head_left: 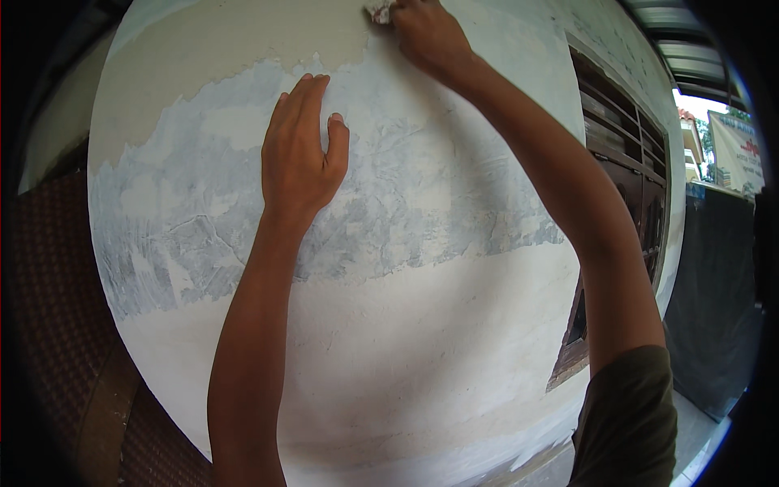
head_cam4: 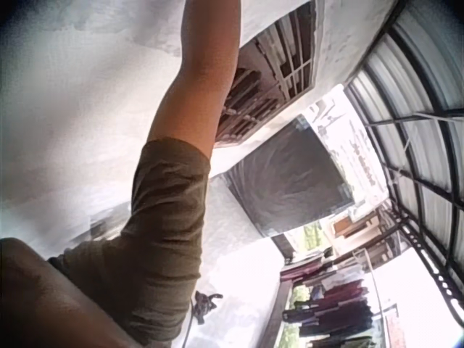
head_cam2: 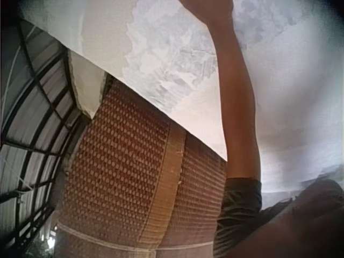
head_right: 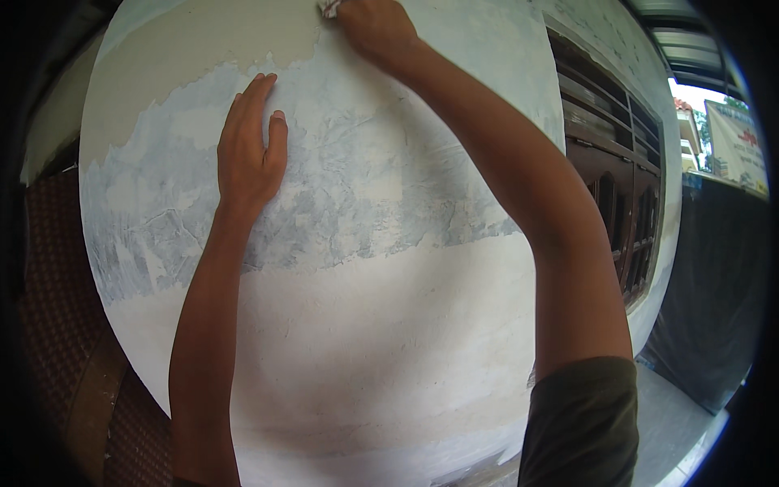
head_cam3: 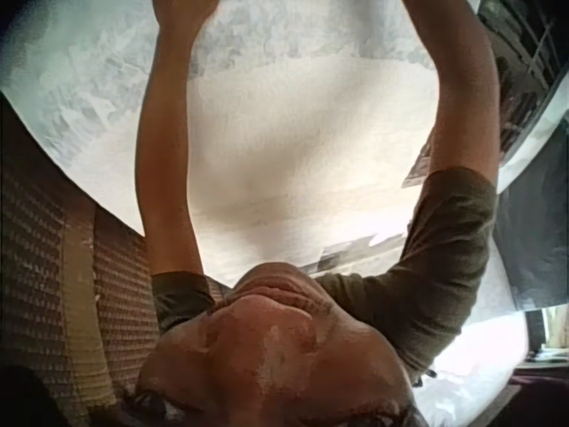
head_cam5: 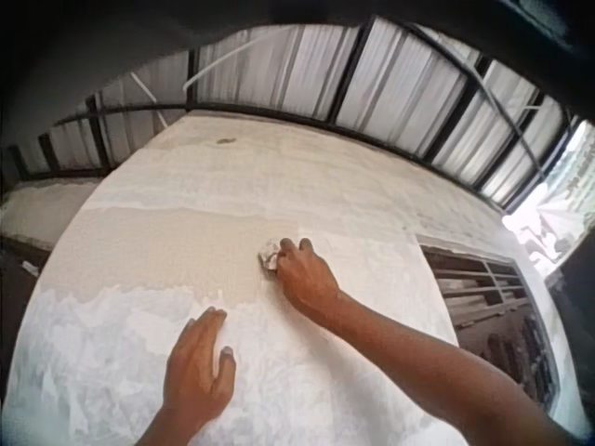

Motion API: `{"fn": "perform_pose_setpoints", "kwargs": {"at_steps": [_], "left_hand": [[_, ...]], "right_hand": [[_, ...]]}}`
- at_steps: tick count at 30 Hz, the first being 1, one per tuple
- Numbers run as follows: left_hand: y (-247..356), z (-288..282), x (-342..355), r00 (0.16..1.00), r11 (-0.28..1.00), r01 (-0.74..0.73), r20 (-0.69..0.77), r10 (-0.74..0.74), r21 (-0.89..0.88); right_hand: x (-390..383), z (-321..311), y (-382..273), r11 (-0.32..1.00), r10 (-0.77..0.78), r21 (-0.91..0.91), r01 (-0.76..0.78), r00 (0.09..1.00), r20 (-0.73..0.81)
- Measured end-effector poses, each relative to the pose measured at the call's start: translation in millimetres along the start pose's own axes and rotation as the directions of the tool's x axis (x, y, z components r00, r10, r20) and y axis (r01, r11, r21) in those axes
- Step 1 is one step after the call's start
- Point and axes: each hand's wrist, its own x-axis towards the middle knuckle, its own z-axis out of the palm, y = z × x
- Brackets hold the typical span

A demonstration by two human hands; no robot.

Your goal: The person patches and smooths a wall by applying wall filler from a tray to the wall with a putty knife.

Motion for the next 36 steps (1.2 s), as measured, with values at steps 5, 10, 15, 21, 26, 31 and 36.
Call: {"fn": "perform_pose_setpoints", "kwargs": {"at_steps": [5, 10, 15, 21, 26, 31, 36], "left_hand": [[-3, -5, -2, 1.000, 1.000, 0.011, 0.028, -0.011, 0.005], [3, 1, 0, 1.000, 1.000, 0.000, 0.015, 0.000, -0.011], [2, 4, 1, 1.000, 1.000, -0.011, 0.001, 0.011, -0.016], [-3, -3, -1, 0.999, 0.999, -0.033, -0.022, 0.034, 0.017], [4, 2, 1, 0.999, 0.999, -0.040, -0.013, 0.040, 0.020], [2, -1, 1, 1.000, 1.000, -0.023, -0.012, 0.023, -0.002], [-1, -7, 0, 1.000, 1.000, -0.023, -0.021, 0.023, 0.022]], "right_hand": [[-38, -48, -27, 0.981, -0.119, 0.141, 0.133, 0.988, -0.100], [35, -20, 28, 0.996, 0.014, 0.089, -0.004, 0.994, -0.107], [3, 4, 11, 0.999, 0.026, 0.020, -0.025, 1.000, -0.017], [-36, -48, -20, 0.982, -0.133, 0.116, 0.148, 0.983, -0.124], [43, -10, 23, 0.997, 0.045, 0.067, -0.042, 0.998, -0.041], [15, -5, -16, 0.991, -0.080, 0.103, 0.081, 0.997, -0.015], [-28, -44, -48, 0.957, -0.196, 0.214, 0.193, 0.981, -0.011]]}}
